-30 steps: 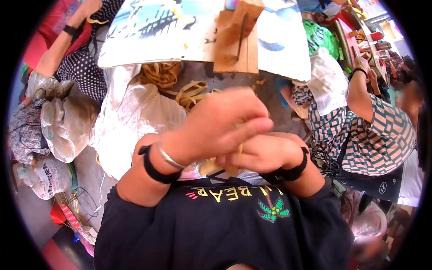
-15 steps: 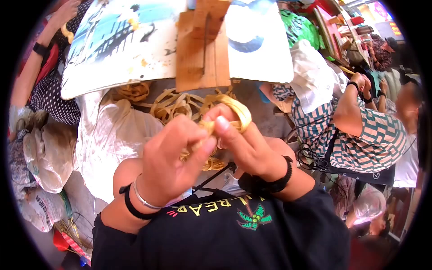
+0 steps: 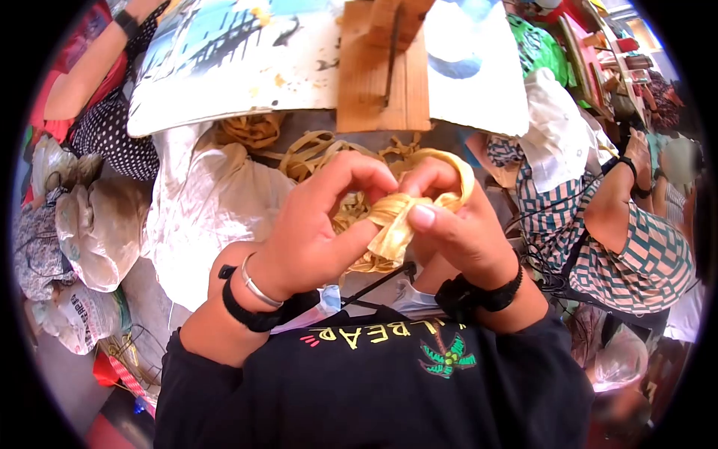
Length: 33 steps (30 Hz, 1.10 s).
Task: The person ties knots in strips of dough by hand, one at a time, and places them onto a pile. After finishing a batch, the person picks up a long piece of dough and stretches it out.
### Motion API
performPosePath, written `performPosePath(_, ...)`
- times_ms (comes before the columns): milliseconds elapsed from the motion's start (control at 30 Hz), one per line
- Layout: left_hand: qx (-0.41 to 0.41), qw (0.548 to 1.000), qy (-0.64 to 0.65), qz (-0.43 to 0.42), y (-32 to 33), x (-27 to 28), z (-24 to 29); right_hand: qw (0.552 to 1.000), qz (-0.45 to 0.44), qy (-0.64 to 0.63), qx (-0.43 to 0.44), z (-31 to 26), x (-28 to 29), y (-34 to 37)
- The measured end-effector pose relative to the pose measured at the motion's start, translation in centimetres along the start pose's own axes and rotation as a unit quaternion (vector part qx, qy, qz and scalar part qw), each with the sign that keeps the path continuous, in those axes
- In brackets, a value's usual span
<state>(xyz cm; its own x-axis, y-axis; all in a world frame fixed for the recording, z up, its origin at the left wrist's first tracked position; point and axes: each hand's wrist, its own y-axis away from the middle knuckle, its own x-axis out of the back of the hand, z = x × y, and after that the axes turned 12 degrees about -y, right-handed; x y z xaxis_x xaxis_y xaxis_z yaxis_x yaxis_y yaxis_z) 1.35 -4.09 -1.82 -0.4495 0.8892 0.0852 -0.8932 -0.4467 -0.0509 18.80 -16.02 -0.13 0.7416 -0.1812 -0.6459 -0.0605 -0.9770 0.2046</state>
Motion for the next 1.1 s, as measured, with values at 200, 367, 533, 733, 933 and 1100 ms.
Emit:
performPosePath(200, 0.114, 0.986, 0.124, 0.014, -0.4, -0.3, 1.3, 0.985, -0.068, 0.150, 0.040, 0.3, 0.8, 0.0)
performPosePath(367, -0.013, 0.984, -0.095, 0.149, 0.6, -2.2, 0.7, 0.844, 0.047, 0.454, 0.281, 2.1, 0.2, -1.1)
performPosePath(533, -0.126, 0.972, -0.036, 0.196, 1.0, -3.6, 1.1, 0.913, 0.128, 0.283, 0.263, 2.4, -0.2, -0.9)
performPosePath(733, -0.118, 0.968, -0.194, 0.108, -0.2, -0.9, 0.2, 0.880, -0.034, 0.370, 0.296, 1.6, 0.9, -1.5)
performPosePath(933, -0.050, 0.976, -0.197, 0.073, 0.4, 1.0, 0.8, 0.954, 0.115, 0.236, 0.145, -0.5, 0.2, -0.1)
performPosePath(1100, -0.034, 0.976, -0.216, -0.002, -0.3, 0.9, 1.8, 0.954, 0.064, 0.273, 0.106, 0.0, 0.1, 0.0)
